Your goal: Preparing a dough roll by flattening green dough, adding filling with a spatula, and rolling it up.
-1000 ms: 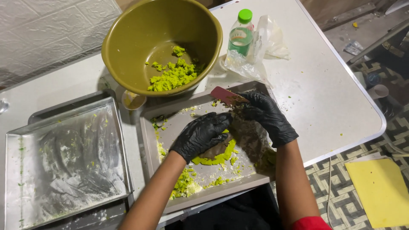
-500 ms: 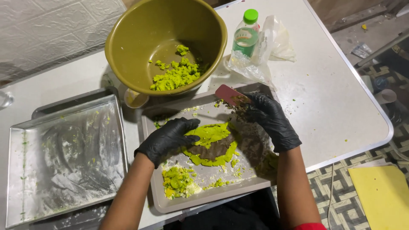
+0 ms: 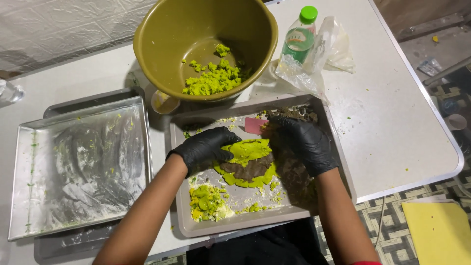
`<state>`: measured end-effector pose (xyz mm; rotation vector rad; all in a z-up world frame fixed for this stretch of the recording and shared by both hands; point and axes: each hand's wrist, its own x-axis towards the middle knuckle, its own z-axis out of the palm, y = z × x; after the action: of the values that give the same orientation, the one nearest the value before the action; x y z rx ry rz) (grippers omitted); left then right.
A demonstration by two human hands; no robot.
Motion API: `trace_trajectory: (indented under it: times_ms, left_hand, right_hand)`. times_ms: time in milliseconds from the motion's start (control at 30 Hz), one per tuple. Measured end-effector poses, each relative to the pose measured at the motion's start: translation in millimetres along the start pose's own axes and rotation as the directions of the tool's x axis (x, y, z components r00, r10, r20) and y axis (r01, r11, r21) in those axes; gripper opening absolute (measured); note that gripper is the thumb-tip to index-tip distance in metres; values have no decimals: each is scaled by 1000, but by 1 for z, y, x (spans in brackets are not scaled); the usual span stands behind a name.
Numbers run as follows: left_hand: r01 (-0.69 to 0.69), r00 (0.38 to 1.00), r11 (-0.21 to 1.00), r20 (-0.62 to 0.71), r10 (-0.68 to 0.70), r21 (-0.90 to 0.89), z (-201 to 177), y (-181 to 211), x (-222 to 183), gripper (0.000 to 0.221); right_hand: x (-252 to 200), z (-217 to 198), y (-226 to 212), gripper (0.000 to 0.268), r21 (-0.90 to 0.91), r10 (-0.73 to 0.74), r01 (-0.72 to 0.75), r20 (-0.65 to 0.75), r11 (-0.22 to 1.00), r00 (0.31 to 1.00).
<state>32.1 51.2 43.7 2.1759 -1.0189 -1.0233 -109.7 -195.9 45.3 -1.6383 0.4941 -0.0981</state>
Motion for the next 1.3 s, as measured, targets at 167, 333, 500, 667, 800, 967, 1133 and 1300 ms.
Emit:
trace_trajectory:
  times_ms: [167, 333, 500, 667, 800, 967, 1133, 1300]
  left_hand:
    - [-144, 974, 976, -150, 169, 165, 18, -25, -2, 54]
    - [-163, 966, 972, -173, 192, 167, 20, -22, -15, 45]
    - [-110, 957, 963, -236, 170, 248, 24, -21, -26, 59]
    - [16, 980, 972, -197, 32, 234, 27, -22, -26, 56]
    - [14, 983, 970, -179, 31, 244, 26, -20, -24, 55]
    - [-13, 984, 989, -175, 39, 146, 19, -15, -25, 52]
    - [-9, 979, 992, -203, 34, 123, 6, -22, -18, 54]
    - [-135, 970, 984, -216, 107, -117, -3, -17, -31, 50]
  right_hand:
    - [-2, 9, 0, 32, -613, -135, 198, 148, 764, 980]
    - [9, 2, 9, 37, -610, -117, 294, 314, 736, 942]
    - [8, 3, 12, 38, -594, -90, 282, 332, 754, 939]
    - [3, 7, 15, 43, -600, -96, 271, 308, 753, 947]
    - [8, 4, 14, 42, -642, -84, 247, 274, 726, 958]
    - [23, 10, 34, 42, -654, -61, 275, 330, 705, 942]
    - [42, 12, 30, 40, -647, -105, 307, 332, 698, 937]
    - [41, 13, 37, 39, -571, -120, 303, 335, 763, 934]
